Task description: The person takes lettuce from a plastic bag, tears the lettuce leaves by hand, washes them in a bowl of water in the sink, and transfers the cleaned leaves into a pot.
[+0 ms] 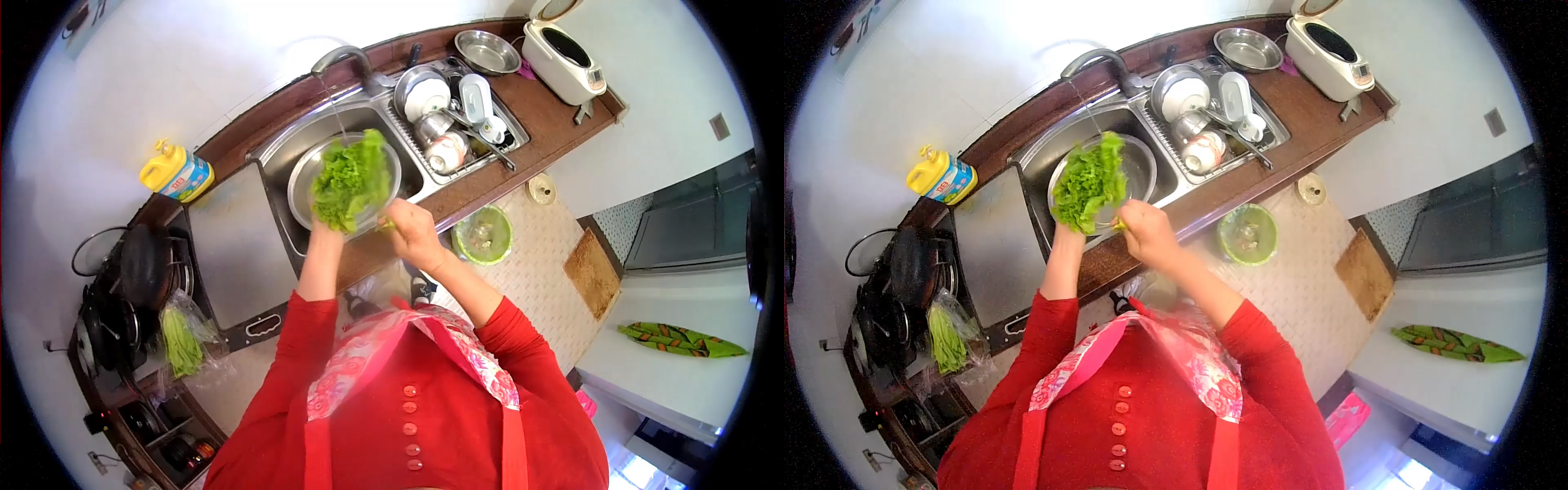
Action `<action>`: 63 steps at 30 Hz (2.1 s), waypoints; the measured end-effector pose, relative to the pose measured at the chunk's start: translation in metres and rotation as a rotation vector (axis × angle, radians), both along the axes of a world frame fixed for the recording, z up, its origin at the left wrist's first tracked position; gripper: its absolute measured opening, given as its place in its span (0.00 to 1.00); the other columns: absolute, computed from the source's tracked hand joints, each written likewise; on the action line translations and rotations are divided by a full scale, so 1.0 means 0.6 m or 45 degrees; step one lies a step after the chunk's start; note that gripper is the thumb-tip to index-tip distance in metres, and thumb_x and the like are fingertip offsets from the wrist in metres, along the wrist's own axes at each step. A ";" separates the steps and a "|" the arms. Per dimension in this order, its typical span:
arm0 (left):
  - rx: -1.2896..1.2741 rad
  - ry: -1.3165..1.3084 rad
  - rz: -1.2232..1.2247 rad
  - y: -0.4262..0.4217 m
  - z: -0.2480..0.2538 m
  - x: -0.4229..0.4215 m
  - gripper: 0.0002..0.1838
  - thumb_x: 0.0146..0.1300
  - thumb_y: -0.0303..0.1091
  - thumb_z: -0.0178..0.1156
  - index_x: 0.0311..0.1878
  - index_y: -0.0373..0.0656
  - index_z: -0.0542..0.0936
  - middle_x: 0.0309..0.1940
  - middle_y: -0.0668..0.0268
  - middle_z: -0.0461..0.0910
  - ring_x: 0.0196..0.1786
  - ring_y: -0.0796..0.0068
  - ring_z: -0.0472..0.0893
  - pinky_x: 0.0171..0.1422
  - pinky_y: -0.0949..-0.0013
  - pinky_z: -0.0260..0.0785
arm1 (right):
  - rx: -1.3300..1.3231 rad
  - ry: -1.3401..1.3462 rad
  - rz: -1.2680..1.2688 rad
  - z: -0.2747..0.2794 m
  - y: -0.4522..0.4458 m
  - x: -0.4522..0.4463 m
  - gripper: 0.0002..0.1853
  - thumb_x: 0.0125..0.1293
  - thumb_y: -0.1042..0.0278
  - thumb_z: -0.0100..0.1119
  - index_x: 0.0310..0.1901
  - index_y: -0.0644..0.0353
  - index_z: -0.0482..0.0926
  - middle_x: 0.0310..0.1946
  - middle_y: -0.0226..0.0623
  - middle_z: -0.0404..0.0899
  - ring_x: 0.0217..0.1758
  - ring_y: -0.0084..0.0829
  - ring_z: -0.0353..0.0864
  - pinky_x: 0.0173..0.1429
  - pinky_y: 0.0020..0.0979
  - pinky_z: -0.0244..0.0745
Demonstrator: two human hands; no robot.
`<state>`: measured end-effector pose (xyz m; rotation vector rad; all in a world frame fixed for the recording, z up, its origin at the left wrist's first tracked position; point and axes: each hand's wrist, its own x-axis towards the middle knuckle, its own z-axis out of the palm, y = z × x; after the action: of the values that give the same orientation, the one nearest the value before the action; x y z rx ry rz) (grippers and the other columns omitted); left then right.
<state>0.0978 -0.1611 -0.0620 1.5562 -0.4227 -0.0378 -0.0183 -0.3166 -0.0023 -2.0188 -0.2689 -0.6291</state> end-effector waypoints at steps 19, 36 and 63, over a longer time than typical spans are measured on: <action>-1.386 1.235 0.286 -0.018 0.084 -0.014 0.28 0.66 0.51 0.34 0.57 0.39 0.70 0.54 0.54 0.72 0.57 0.53 0.70 0.64 0.50 0.60 | 0.466 0.057 -0.249 0.025 0.094 0.051 0.20 0.41 0.78 0.70 0.35 0.59 0.69 0.36 0.38 0.67 0.42 0.35 0.69 0.47 0.29 0.66; 1.378 -0.571 0.179 0.041 0.095 0.009 0.28 0.58 0.45 0.53 0.63 0.50 0.66 0.64 0.61 0.64 0.66 0.59 0.62 0.70 0.58 0.52 | 1.475 0.461 0.187 0.047 0.050 0.041 0.22 0.55 0.78 0.62 0.51 0.55 0.69 0.35 0.28 0.74 0.35 0.19 0.73 0.33 0.21 0.72; -1.546 1.365 -0.162 0.075 0.029 0.044 0.17 0.61 0.30 0.53 0.54 0.38 0.70 0.51 0.58 0.72 0.54 0.64 0.73 0.60 0.63 0.66 | 2.155 0.864 0.450 0.035 0.134 -0.008 0.09 0.66 0.67 0.52 0.47 0.52 0.69 0.33 0.31 0.75 0.25 0.20 0.71 0.16 0.22 0.62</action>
<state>0.1244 -0.1160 -0.0445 0.1724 0.3113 -0.5750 -0.0229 -0.2361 0.0187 -0.4088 0.2784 0.1636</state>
